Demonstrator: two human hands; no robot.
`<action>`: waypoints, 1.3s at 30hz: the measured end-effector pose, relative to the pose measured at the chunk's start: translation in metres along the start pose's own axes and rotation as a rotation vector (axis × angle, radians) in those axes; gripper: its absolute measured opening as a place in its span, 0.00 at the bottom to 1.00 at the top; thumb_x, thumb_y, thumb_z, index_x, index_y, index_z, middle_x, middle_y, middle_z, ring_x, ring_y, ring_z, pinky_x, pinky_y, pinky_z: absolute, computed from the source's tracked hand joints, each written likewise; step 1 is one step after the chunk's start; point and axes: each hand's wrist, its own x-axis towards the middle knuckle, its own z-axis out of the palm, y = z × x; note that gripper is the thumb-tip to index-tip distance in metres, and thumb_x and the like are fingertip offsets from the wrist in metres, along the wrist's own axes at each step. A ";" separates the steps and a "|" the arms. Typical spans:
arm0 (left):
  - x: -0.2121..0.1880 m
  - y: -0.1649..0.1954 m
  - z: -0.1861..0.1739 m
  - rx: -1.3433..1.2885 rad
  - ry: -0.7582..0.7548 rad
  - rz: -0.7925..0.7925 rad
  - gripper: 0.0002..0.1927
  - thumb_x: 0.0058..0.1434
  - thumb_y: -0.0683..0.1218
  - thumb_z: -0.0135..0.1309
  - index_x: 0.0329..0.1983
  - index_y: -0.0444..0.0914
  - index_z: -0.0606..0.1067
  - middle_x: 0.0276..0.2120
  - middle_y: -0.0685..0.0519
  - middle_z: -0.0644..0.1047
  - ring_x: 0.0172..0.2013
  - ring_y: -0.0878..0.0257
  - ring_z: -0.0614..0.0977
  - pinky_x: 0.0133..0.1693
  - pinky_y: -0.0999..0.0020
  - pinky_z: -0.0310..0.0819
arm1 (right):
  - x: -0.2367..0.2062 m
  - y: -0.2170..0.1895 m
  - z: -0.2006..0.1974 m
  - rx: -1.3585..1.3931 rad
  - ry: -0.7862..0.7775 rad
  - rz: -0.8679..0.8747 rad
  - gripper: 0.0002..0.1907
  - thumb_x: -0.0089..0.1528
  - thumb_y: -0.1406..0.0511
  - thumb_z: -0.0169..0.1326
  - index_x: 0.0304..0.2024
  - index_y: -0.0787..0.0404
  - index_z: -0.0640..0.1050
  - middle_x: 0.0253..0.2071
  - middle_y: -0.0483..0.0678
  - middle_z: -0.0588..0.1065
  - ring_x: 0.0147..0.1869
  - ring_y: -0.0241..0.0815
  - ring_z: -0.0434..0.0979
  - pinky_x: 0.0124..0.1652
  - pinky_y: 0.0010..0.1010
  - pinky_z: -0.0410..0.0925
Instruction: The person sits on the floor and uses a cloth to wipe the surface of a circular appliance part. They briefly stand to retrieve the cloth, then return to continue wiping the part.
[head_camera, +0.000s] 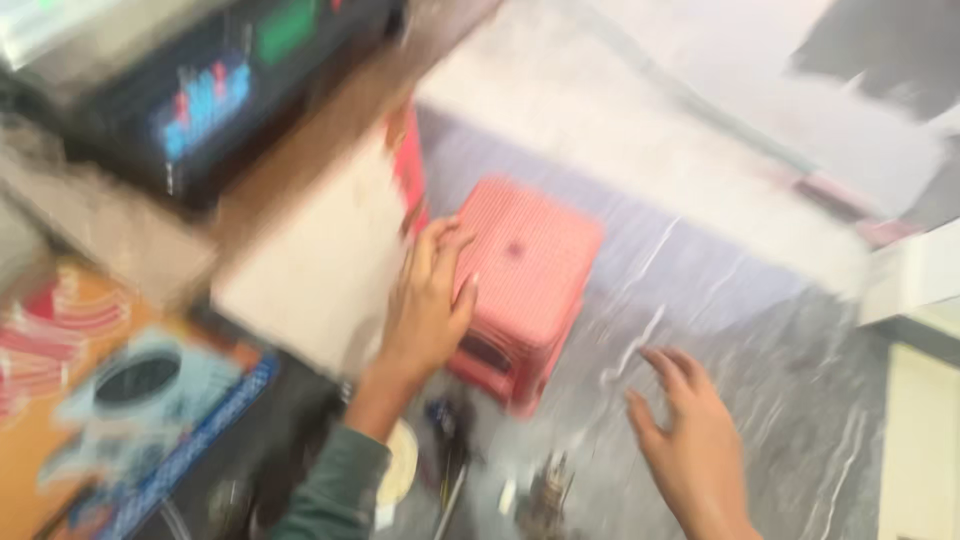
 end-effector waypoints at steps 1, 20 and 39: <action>0.028 0.018 0.011 -0.014 0.051 0.007 0.26 0.59 0.41 0.57 0.62 0.36 0.69 0.59 0.40 0.71 0.58 0.41 0.76 0.56 0.51 0.72 | 0.009 0.009 -0.028 -0.053 0.068 0.135 0.25 0.54 0.58 0.61 0.55 0.53 0.78 0.57 0.54 0.74 0.54 0.58 0.77 0.48 0.46 0.70; 0.394 0.087 0.359 -0.712 0.029 -0.298 0.26 0.62 0.46 0.58 0.63 0.40 0.69 0.60 0.48 0.73 0.55 0.55 0.78 0.46 0.62 0.78 | 0.430 0.257 -0.121 0.261 0.091 0.028 0.31 0.55 0.58 0.61 0.60 0.61 0.73 0.59 0.57 0.73 0.48 0.51 0.83 0.48 0.42 0.72; 0.943 -0.159 0.639 -0.741 0.239 -0.256 0.37 0.63 0.47 0.59 0.73 0.39 0.60 0.68 0.46 0.68 0.59 0.54 0.74 0.52 0.60 0.77 | 1.151 0.332 -0.016 0.518 0.038 -0.086 0.36 0.58 0.59 0.62 0.66 0.63 0.69 0.63 0.59 0.73 0.53 0.49 0.82 0.50 0.40 0.73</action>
